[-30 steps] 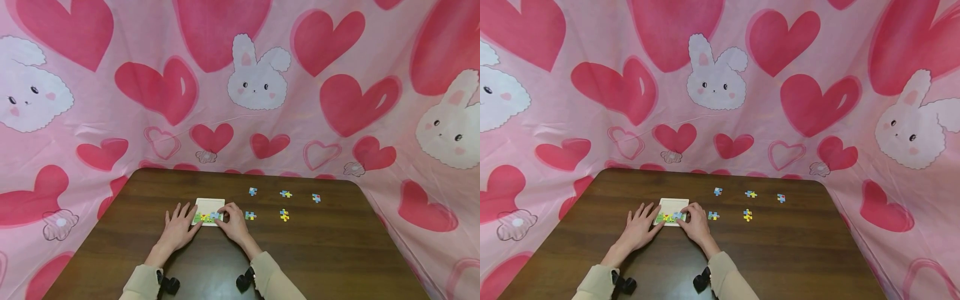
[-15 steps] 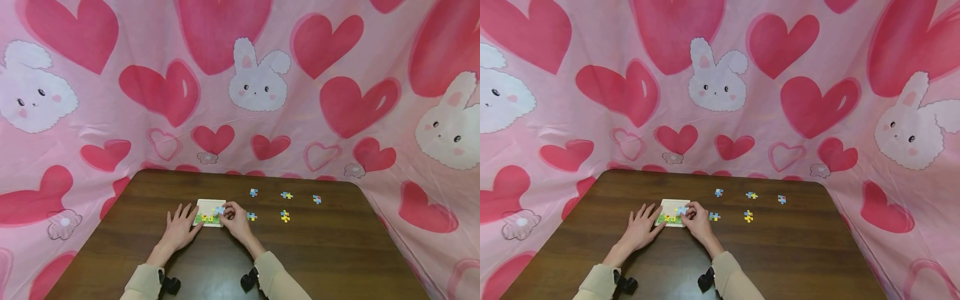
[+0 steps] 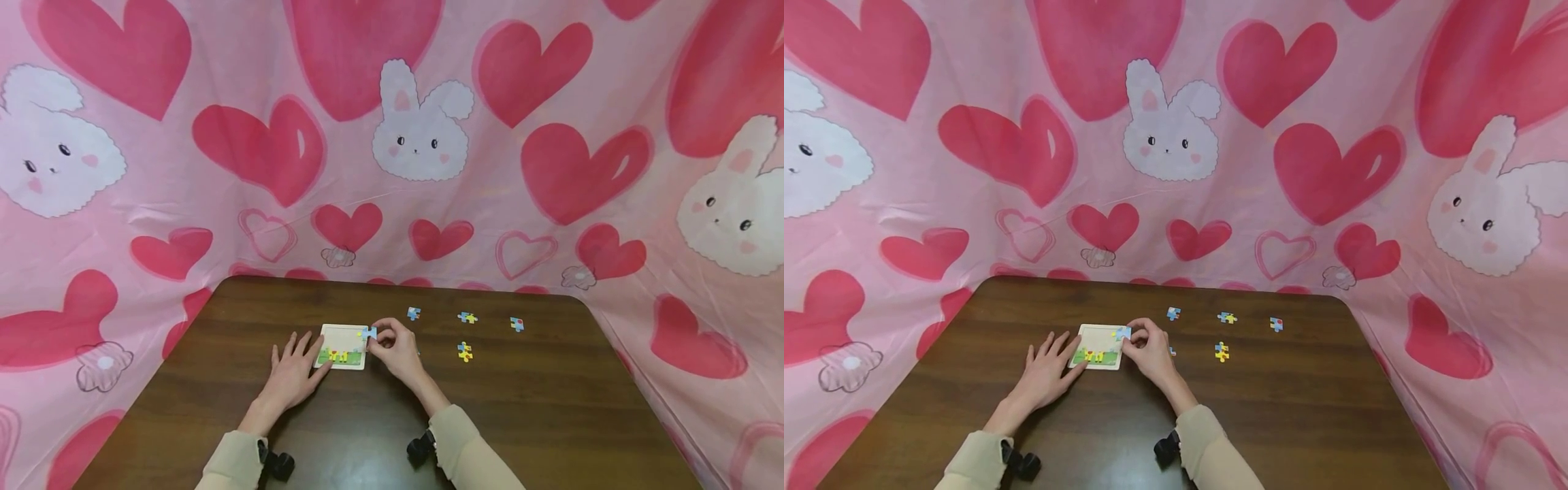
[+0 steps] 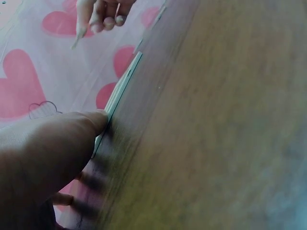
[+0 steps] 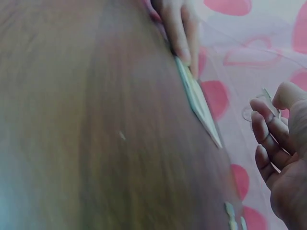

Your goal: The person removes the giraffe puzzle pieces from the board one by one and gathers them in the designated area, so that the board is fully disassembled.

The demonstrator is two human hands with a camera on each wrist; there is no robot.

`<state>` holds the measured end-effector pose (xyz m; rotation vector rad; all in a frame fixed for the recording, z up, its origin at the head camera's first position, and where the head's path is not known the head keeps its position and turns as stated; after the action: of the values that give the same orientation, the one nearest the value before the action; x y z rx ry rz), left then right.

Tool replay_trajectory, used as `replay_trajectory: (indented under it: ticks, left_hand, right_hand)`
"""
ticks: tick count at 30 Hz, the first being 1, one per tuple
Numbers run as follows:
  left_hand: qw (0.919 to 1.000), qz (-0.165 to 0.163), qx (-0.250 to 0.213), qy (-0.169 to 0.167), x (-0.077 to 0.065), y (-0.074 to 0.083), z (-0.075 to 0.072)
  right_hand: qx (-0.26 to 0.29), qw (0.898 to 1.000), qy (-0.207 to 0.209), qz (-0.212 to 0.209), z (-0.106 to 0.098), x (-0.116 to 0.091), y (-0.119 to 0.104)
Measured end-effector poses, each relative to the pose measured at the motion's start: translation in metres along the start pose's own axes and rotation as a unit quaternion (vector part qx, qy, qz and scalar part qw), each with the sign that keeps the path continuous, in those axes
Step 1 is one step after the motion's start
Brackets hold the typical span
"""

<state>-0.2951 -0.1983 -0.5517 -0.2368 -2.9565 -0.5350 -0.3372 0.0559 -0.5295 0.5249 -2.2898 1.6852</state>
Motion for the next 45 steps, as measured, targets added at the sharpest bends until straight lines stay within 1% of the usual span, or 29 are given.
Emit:
replay_trajectory:
  ticks: [6,10,15,22,28,33,38,42,45]
  left_hand:
    - [1.0000,0.001,-0.005,0.002,0.002,0.000,-0.003]
    - [1.0000,0.000,-0.006,0.005,0.003,-0.001,-0.003]
    - [1.0000,-0.003,0.003,-0.001,0.002,-0.003,-0.002]
    - [1.0000,-0.004,0.005,-0.005,0.002,-0.004,-0.001]
    - [1.0000,-0.003,0.006,-0.006,0.002,-0.004,0.000]
    - [1.0000,-0.004,0.005,-0.003,0.002,-0.004,0.001]
    - [1.0000,-0.003,0.004,-0.005,0.001,-0.003,0.002]
    - [1.0000,-0.005,0.002,-0.005,0.001,-0.002,0.002]
    - [1.0000,-0.005,0.002,-0.004,0.001,-0.002,0.003]
  right_hand:
    - [0.016,1.000,0.011,-0.013,-0.022,0.003,0.002]
    - [0.008,1.000,0.023,-0.007,-0.039,0.002,0.007]
    - [-0.010,0.999,0.046,0.006,-0.063,0.001,0.012]
    - [-0.053,0.995,0.082,0.014,-0.097,-0.003,0.022]
    - [-0.081,0.990,0.105,0.038,-0.128,-0.009,0.032]
    - [-0.090,0.988,0.112,0.057,-0.154,-0.016,0.039]
    - [-0.109,0.985,0.117,0.060,-0.182,-0.025,0.048]
    - [-0.142,0.981,0.117,0.065,-0.207,-0.032,0.056]
    - [-0.176,0.975,0.111,0.075,-0.225,-0.037,0.062]
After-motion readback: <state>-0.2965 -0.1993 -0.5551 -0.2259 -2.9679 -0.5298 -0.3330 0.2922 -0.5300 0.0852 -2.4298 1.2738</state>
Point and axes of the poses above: each hand's wrist, its own x-axis towards the middle knuckle, its own z-axis out of the palm, y = z × x, the point moved 1 cm from there along x, towards the middle knuckle, and after that the axes turned 4 degrees about y, right-handed, at the moved point
